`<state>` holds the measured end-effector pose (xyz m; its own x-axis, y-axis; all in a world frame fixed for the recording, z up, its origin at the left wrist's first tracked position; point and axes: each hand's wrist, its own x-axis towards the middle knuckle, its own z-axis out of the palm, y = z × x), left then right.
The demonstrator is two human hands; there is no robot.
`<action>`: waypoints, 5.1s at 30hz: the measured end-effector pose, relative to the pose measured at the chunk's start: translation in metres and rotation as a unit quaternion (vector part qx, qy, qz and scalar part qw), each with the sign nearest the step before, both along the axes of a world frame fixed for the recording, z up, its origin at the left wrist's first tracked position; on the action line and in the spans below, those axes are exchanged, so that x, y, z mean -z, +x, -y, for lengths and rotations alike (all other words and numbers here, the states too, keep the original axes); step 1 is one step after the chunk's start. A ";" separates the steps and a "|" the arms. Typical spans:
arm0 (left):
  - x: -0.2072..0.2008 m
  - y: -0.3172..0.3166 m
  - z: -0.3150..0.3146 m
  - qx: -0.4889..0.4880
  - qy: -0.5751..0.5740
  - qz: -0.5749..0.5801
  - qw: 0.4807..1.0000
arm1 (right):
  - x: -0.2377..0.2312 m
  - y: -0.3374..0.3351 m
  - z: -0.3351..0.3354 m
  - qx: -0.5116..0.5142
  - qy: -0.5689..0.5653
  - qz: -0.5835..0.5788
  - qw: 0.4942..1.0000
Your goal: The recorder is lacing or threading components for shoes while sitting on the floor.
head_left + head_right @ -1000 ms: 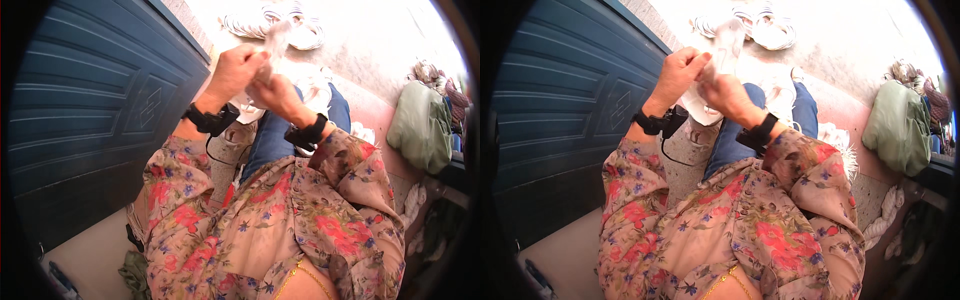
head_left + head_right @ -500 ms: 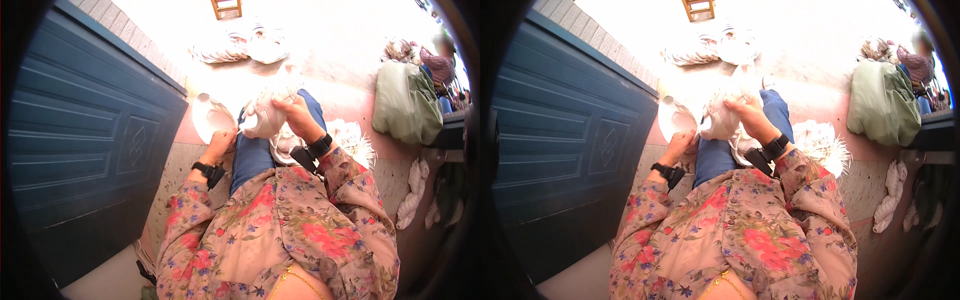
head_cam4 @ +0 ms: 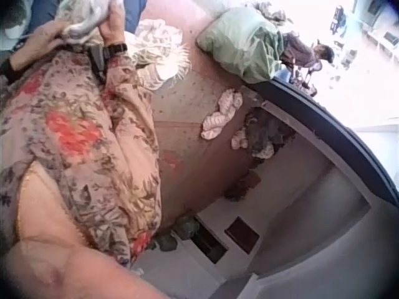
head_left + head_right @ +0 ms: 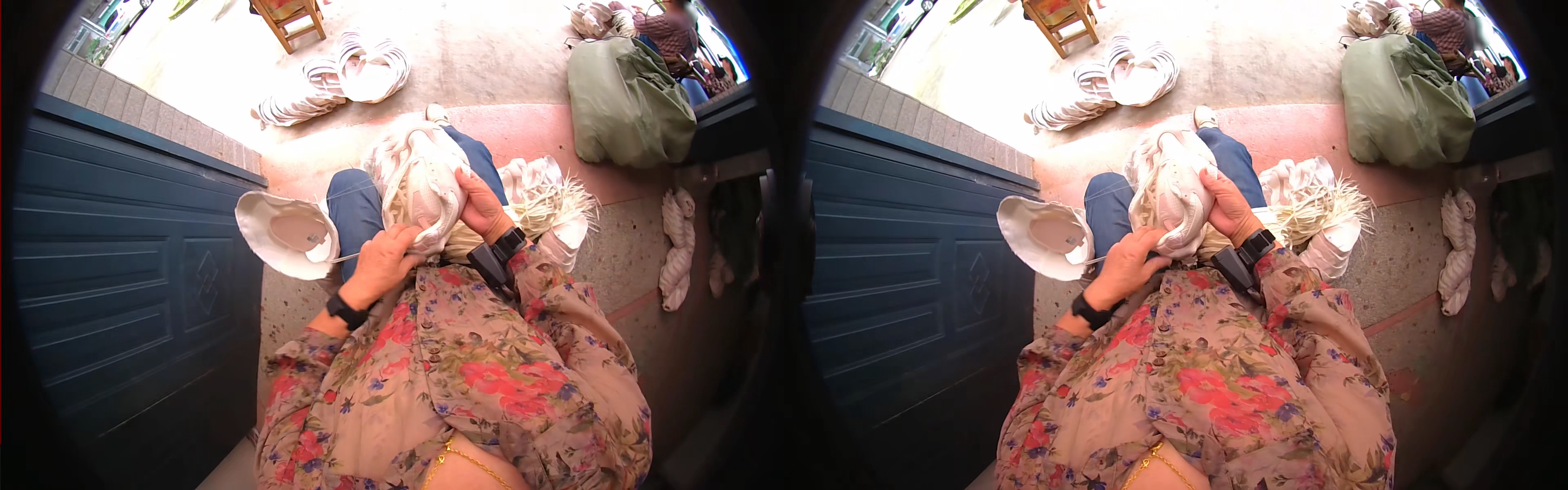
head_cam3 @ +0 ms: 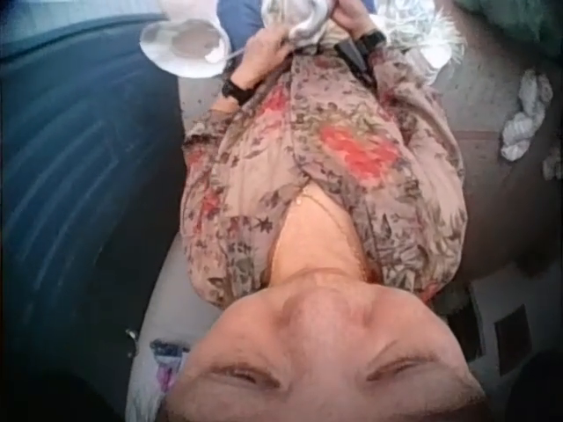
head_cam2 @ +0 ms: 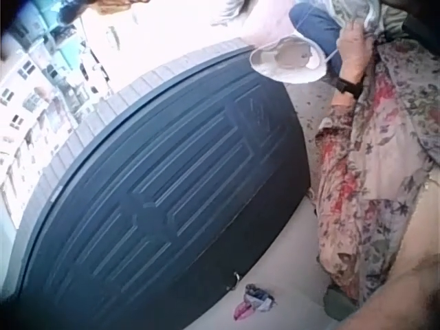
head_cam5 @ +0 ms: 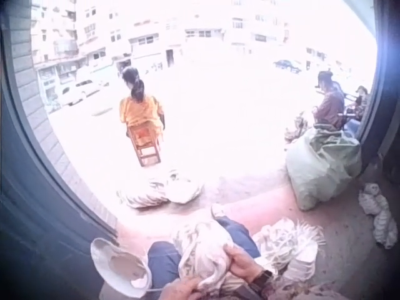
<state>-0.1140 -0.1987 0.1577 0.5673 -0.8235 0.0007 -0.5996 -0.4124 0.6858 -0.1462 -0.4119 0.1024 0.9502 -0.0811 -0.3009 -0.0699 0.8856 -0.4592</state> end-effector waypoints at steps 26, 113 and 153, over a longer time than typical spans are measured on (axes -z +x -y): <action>-0.011 0.065 -0.001 -0.082 -0.011 0.090 0.993 | 0.054 0.015 -0.037 -0.017 -0.007 -0.334 0.943; 0.014 0.007 0.010 0.011 0.168 0.202 0.965 | 0.072 -0.007 -0.052 -0.006 0.022 -0.279 0.960; 0.046 0.026 0.019 -0.143 0.107 0.049 0.983 | -0.001 -0.028 0.006 -0.065 -0.832 0.058 0.547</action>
